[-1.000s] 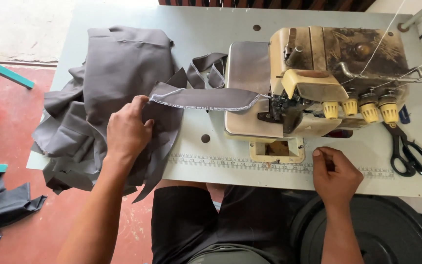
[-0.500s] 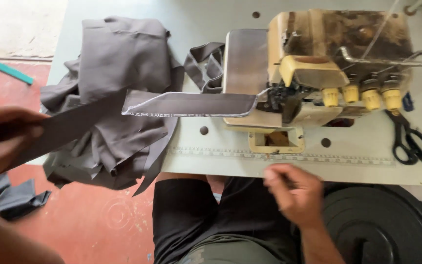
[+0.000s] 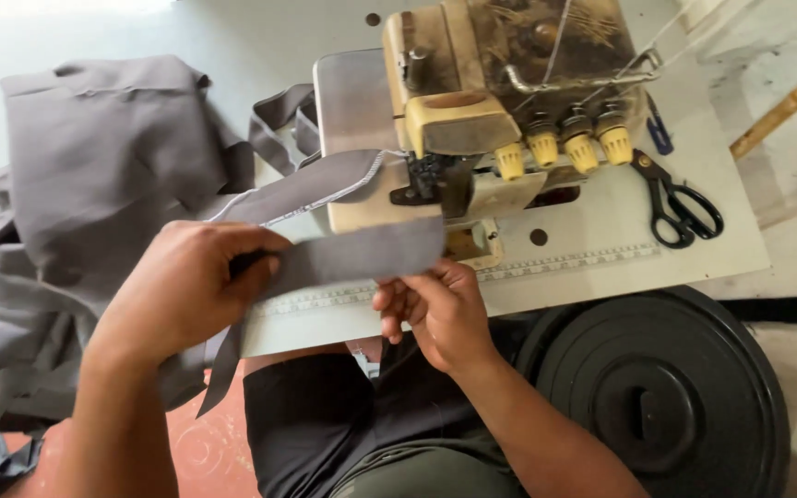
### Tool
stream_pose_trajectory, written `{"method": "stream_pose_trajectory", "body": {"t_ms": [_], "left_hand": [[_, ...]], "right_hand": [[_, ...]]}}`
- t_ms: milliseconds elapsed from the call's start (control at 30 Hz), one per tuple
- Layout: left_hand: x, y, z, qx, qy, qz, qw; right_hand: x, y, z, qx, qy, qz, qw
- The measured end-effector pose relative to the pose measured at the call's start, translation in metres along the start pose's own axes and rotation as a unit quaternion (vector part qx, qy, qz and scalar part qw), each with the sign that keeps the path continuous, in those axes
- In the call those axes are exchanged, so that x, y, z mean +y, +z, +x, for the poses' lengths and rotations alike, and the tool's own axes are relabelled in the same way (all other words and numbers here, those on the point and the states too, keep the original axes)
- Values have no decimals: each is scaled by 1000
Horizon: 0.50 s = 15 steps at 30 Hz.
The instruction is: Overlocking the edges of grey fabric pieces using an industrial overlock sewing machine.
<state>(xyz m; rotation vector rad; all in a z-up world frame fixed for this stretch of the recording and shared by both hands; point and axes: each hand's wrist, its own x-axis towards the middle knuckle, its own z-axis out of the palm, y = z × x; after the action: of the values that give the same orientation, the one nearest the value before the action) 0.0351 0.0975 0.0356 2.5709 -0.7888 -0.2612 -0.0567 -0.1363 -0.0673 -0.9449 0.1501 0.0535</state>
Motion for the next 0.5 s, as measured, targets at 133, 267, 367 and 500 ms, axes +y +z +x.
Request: {"method": "stream_pose_trajectory", "body": {"t_ms": [133, 267, 367, 500], "left_hand": [[6, 2, 21, -67, -78, 43, 994], [11, -1, 29, -87, -95, 81, 988], [13, -4, 32, -112, -116, 84, 983], [26, 7, 28, 35, 34, 170, 984]], "right_hand": [[5, -9, 5, -29, -2, 66, 997], [1, 0, 9, 45, -16, -36, 998], [2, 4, 14, 108, -31, -96, 989], [0, 9, 17, 123, -35, -81, 988]]}}
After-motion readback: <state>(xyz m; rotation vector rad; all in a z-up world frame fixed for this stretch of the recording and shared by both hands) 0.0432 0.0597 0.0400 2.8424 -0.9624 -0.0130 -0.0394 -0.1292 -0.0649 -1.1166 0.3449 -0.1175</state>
